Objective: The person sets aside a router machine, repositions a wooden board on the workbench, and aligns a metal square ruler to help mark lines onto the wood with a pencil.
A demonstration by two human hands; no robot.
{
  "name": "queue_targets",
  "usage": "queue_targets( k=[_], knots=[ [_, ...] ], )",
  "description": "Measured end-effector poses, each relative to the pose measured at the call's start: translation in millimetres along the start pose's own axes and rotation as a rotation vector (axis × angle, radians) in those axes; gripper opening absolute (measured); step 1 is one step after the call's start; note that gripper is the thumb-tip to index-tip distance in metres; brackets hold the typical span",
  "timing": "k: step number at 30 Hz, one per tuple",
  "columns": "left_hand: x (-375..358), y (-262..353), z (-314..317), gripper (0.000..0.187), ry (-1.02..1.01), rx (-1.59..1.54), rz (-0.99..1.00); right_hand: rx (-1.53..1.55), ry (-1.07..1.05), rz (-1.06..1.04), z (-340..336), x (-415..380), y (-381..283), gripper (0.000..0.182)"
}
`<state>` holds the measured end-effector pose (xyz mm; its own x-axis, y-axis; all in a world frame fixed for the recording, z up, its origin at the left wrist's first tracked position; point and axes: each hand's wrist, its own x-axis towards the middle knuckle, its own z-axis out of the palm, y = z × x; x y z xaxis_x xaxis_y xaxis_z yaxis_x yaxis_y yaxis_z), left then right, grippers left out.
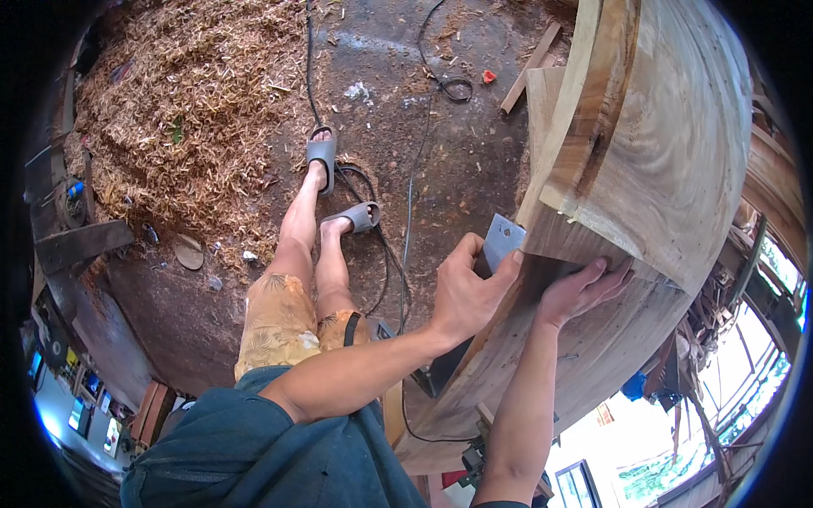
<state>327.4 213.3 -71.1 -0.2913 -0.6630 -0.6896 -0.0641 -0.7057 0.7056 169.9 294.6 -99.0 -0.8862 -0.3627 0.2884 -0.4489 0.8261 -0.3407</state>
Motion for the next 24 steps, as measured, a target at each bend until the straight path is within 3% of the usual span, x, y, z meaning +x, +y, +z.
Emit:
queue_targets(
  k=[24],
  knots=[
    [0.3, -1.4, 0.2, 0.040, -0.002, 0.001, -0.014, 0.005, -0.001, -0.007, -0.2, 0.1, -0.3, 0.066]
  ],
)
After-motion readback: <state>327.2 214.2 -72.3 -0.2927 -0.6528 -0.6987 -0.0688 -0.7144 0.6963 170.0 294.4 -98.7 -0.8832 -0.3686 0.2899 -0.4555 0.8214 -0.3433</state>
